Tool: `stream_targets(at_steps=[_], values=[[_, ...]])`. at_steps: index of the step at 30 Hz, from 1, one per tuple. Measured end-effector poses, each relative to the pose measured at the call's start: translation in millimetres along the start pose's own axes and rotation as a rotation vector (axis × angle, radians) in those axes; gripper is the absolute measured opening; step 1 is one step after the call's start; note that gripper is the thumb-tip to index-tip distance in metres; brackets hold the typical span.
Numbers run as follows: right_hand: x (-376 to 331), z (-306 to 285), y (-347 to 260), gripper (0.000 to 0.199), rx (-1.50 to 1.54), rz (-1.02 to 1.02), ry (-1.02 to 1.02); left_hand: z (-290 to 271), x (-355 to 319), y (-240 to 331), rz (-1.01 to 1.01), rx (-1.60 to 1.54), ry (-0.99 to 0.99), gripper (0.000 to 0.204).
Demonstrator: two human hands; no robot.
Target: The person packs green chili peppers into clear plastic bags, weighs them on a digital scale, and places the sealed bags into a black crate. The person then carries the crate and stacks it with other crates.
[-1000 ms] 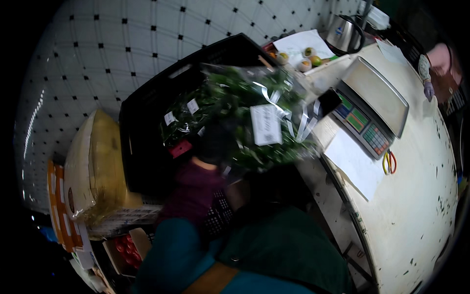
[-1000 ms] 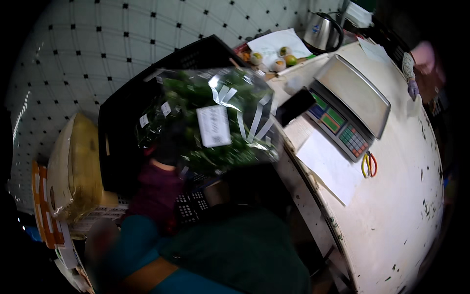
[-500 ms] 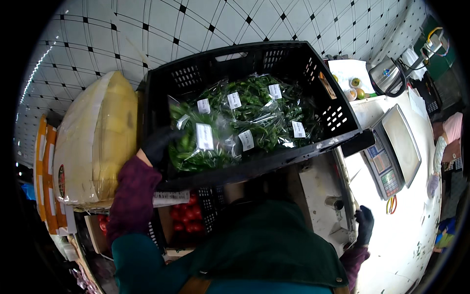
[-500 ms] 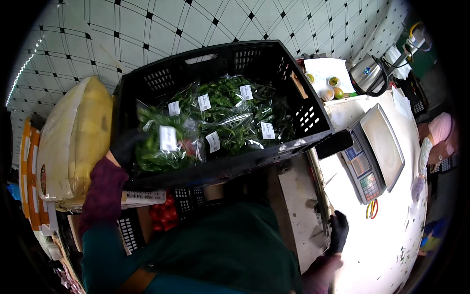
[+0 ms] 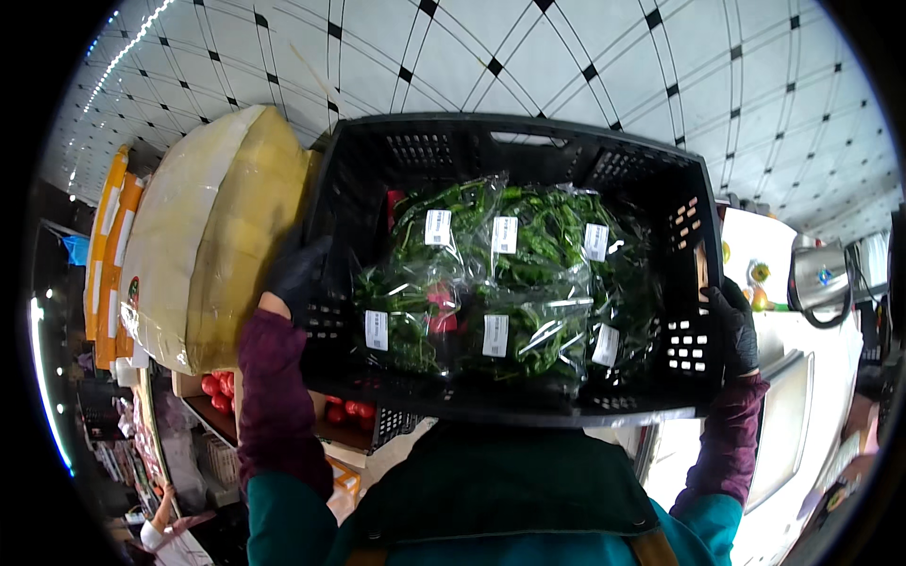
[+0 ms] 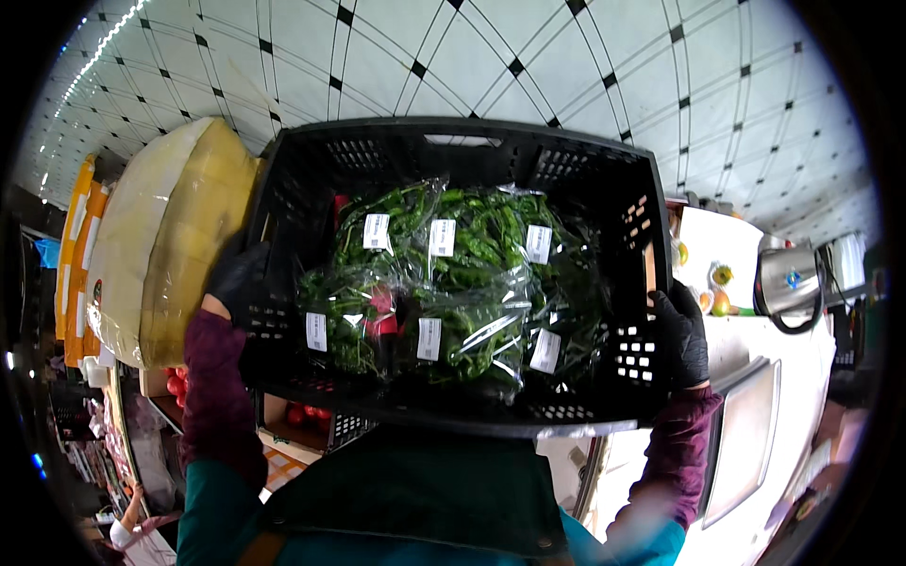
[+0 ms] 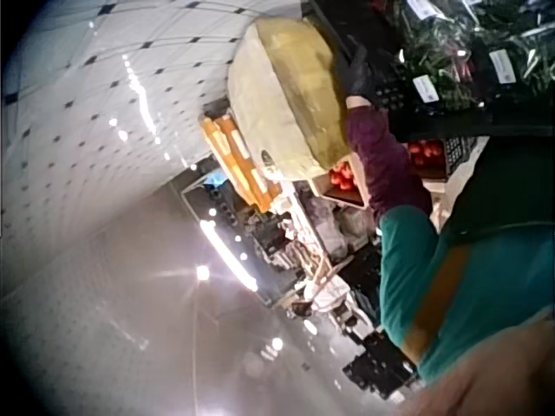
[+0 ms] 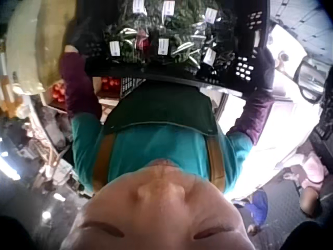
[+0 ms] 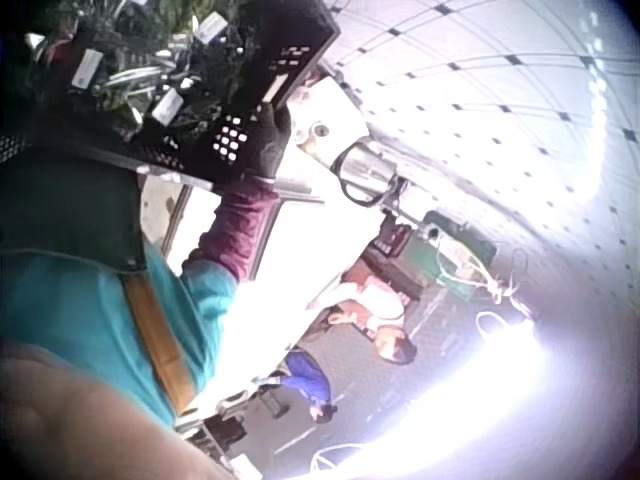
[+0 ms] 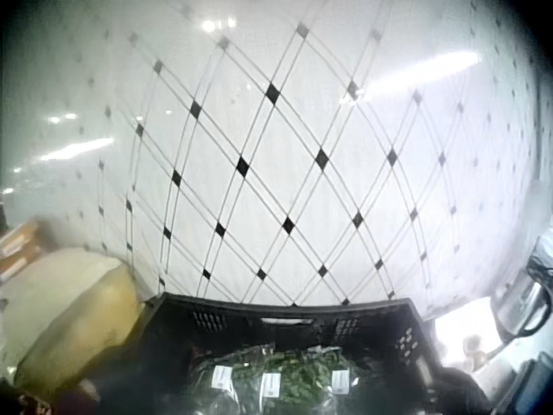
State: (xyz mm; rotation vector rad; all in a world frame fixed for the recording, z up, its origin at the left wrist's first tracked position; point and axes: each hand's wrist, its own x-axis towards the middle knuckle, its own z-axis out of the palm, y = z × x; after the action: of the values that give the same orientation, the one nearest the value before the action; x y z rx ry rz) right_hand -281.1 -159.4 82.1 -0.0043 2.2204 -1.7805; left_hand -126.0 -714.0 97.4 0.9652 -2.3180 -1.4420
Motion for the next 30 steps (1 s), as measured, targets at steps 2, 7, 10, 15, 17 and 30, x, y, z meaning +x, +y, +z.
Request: stream_targets(at_steps=[2,7,10,15,17,30], values=[[10,9,-12,0.017,-0.056,0.059,0.002,0,4,-2,-0.131,-0.087,-0.109,0.034],[23,-1,-1,0.017,0.122,0.244,0.030,1,-5,16,-0.280,-0.220,-0.080,0.017],[7,-6,-1,0.016,0.098,0.179,0.010,4,-20,25,-0.159,-0.250,-0.003,0.019],[-63,-30,-30,0.021,0.317,-0.039,0.109,-40,-128,83,0.063,-0.230,0.100,0.022],[-99,-40,-36,0.024,0.340,-0.135,0.082,-58,-166,89,0.240,-0.149,0.131,0.019],[-141,-69,-13,0.035,0.250,-0.544,-0.188,-33,-362,-32,0.345,-0.635,0.441,0.021]])
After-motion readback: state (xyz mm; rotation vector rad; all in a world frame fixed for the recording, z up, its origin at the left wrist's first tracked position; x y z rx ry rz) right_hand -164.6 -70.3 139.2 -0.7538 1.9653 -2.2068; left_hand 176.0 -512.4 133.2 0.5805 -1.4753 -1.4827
